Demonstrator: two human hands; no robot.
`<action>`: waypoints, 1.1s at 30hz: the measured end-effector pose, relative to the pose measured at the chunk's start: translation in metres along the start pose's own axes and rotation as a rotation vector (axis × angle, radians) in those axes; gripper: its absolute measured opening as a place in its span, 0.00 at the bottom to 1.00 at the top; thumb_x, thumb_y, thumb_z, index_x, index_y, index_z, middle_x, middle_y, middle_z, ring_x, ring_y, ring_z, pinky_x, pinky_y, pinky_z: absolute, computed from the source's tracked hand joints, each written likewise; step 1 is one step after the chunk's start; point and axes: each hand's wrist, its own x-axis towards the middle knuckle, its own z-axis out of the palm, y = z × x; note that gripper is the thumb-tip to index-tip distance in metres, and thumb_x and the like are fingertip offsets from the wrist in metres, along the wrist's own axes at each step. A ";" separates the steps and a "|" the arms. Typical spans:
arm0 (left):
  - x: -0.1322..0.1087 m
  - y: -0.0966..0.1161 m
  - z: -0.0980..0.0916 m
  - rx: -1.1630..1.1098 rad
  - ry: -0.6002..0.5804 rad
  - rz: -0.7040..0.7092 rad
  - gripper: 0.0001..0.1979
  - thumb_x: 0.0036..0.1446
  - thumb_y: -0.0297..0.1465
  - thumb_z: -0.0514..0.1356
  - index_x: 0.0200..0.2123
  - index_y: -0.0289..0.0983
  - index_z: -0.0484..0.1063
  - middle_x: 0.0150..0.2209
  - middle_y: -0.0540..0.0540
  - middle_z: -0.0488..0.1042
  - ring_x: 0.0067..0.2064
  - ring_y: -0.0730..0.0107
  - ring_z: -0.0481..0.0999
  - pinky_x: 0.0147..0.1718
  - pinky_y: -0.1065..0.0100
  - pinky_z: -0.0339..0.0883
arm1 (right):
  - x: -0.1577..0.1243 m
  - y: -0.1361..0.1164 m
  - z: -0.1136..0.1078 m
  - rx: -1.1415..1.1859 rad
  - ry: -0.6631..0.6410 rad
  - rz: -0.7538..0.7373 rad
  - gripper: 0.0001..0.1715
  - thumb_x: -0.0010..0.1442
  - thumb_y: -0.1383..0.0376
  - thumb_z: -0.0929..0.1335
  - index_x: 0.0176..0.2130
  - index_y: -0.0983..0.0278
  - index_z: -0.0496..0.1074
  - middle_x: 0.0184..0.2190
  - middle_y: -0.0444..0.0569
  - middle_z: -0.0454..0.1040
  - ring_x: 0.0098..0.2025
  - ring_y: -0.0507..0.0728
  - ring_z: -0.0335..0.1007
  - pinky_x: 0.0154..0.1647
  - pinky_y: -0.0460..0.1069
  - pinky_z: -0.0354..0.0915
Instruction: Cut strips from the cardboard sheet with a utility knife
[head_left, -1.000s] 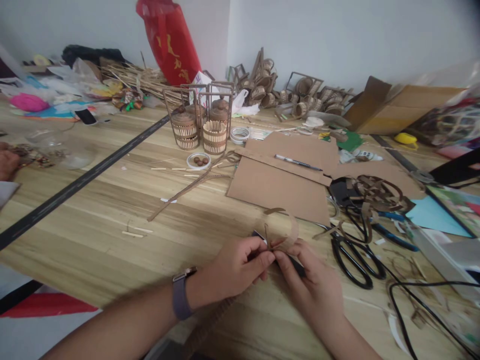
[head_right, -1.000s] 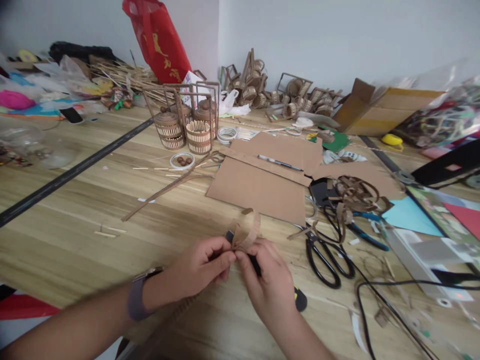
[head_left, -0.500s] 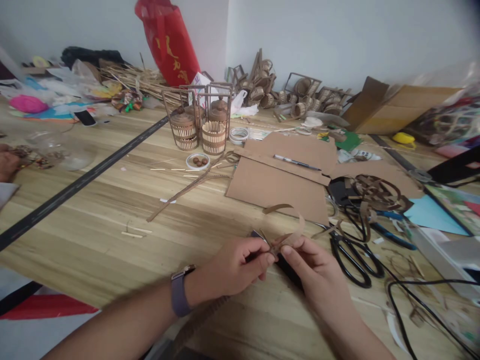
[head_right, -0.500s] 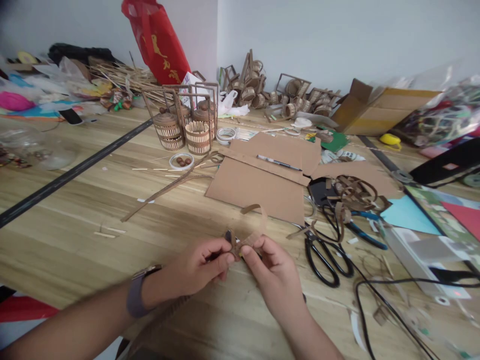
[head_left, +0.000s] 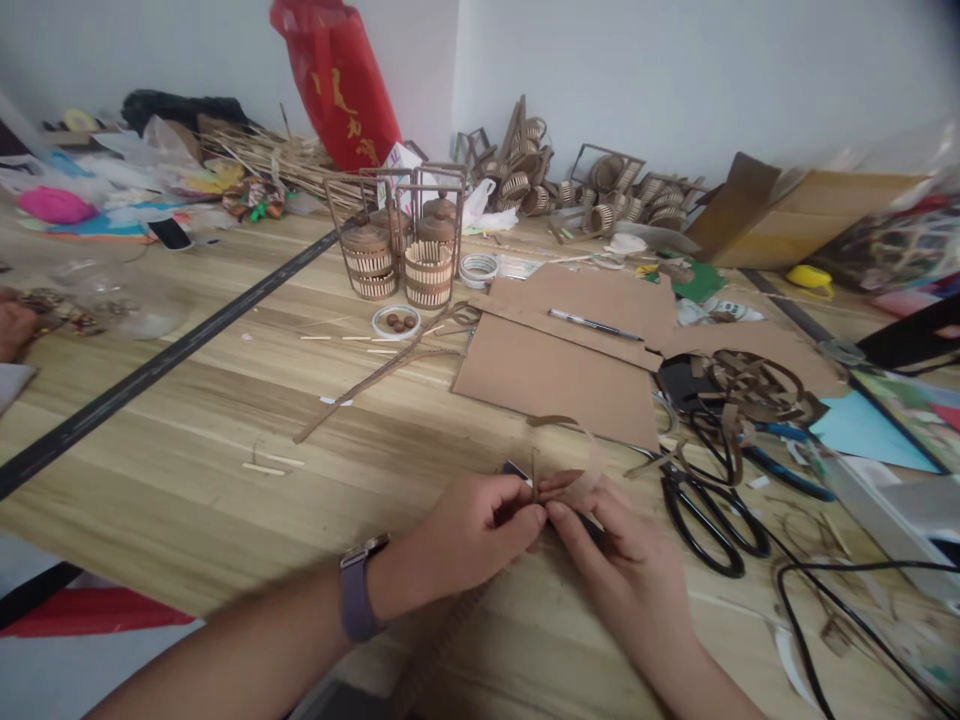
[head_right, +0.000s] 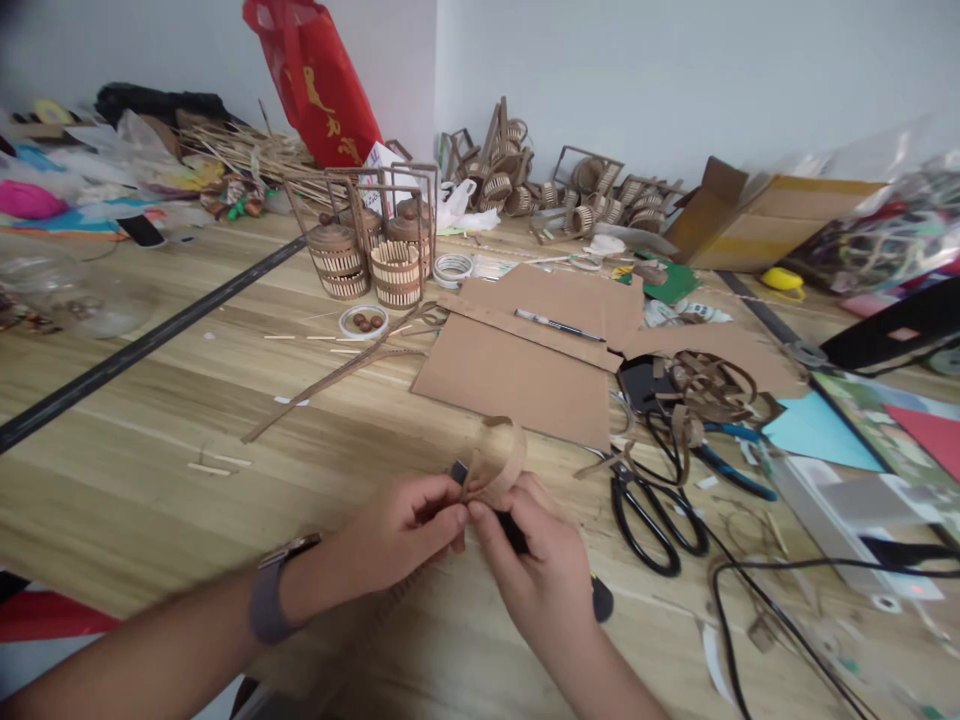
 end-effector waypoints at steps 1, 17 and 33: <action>0.001 -0.001 0.001 -0.029 -0.009 -0.019 0.14 0.64 0.38 0.53 0.31 0.35 0.69 0.26 0.51 0.69 0.26 0.74 0.65 0.24 0.71 0.55 | 0.000 -0.001 0.001 -0.020 0.008 -0.021 0.09 0.63 0.67 0.68 0.30 0.59 0.74 0.30 0.45 0.78 0.34 0.53 0.77 0.33 0.45 0.71; 0.000 0.003 0.001 -0.155 -0.021 -0.049 0.09 0.57 0.33 0.54 0.25 0.37 0.66 0.23 0.52 0.69 0.24 0.76 0.65 0.23 0.74 0.57 | -0.002 -0.002 0.003 0.180 -0.005 0.169 0.11 0.64 0.63 0.67 0.29 0.59 0.74 0.28 0.44 0.79 0.30 0.52 0.76 0.31 0.45 0.71; 0.002 0.000 0.006 -0.231 -0.066 -0.019 0.17 0.66 0.42 0.52 0.35 0.34 0.68 0.27 0.50 0.70 0.27 0.75 0.70 0.28 0.73 0.66 | -0.002 -0.001 0.003 -0.232 0.077 -0.228 0.06 0.64 0.69 0.67 0.39 0.59 0.74 0.34 0.46 0.82 0.37 0.56 0.79 0.41 0.51 0.71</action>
